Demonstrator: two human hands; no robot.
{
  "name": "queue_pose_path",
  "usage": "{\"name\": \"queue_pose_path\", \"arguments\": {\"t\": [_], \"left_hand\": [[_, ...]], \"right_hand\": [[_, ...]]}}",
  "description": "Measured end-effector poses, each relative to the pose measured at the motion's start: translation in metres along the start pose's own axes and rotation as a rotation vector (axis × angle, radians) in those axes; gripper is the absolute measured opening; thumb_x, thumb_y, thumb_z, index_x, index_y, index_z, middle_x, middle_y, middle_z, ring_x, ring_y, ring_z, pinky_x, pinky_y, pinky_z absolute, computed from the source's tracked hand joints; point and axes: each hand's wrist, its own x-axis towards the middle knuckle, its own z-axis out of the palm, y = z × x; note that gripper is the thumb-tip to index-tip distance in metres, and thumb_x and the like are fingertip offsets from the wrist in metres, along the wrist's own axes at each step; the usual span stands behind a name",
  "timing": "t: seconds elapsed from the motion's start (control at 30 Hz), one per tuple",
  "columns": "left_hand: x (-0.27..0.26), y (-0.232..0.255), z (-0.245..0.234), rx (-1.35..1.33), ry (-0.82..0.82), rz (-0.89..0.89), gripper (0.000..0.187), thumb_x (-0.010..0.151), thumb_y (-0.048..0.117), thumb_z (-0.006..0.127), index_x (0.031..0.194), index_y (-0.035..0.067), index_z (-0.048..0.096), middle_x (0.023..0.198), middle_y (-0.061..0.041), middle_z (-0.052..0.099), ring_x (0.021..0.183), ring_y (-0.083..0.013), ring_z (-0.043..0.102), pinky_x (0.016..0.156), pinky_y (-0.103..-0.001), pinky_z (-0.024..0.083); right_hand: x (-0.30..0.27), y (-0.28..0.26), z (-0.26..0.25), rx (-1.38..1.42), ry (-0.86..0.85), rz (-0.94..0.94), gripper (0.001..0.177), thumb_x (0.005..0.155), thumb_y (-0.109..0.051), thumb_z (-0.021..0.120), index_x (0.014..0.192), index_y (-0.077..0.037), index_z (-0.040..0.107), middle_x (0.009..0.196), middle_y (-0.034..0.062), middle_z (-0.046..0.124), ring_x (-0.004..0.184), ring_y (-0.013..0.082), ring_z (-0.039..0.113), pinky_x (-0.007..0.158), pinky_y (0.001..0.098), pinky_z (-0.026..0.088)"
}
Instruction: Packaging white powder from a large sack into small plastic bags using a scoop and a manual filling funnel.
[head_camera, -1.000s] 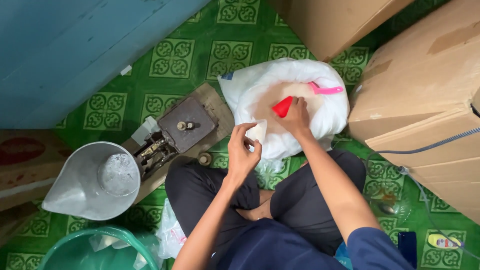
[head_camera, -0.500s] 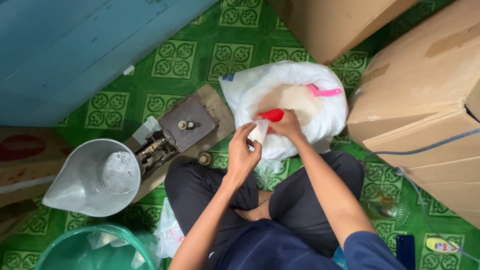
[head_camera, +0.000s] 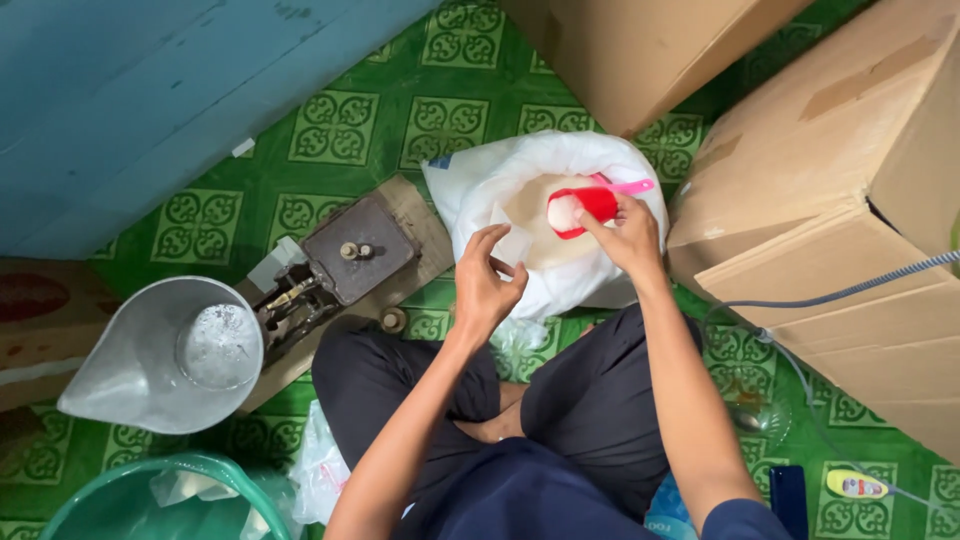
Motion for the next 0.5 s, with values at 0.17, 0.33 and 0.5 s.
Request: {"name": "queue_pose_path", "arguments": {"t": [0.17, 0.33, 0.5], "left_hand": [[0.002, 0.006, 0.004, 0.096, 0.007, -0.001, 0.047, 0.071, 0.012, 0.067, 0.118, 0.008, 0.068, 0.117, -0.005, 0.064, 0.065, -0.024, 0.07, 0.064, -0.034, 0.055], [0.003, 0.01, 0.002, 0.291, 0.052, 0.115, 0.038, 0.073, 0.025, 0.069, 0.109, 0.018, 0.073, 0.106, 0.002, 0.068, 0.081, -0.0225, 0.062, 0.069, -0.033, 0.052], [0.002, 0.009, 0.001, 0.252, 0.063, 0.115, 0.031, 0.078, 0.027, 0.068, 0.107, 0.017, 0.074, 0.107, 0.004, 0.071, 0.076, -0.0194, 0.063, 0.068, -0.033, 0.052]], "right_hand": [[-0.01, -0.016, -0.019, 0.044, 0.078, -0.048, 0.073, 0.073, -0.041, 0.089, 0.124, 0.004, 0.062, 0.109, 0.0217, 0.062, 0.103, 0.0332, 0.066, 0.087, 0.0333, 0.056], [-0.026, -0.041, -0.028, 0.103, 0.079, -0.059, 0.072, 0.077, -0.042, 0.086, 0.123, 0.008, 0.061, 0.108, 0.0242, 0.062, 0.103, 0.0343, 0.066, 0.087, 0.0332, 0.056], [-0.032, -0.053, -0.03, 0.124, 0.065, -0.051, 0.071, 0.078, -0.043, 0.086, 0.122, 0.007, 0.062, 0.108, 0.0242, 0.063, 0.102, 0.0336, 0.067, 0.086, 0.0325, 0.057]]}}
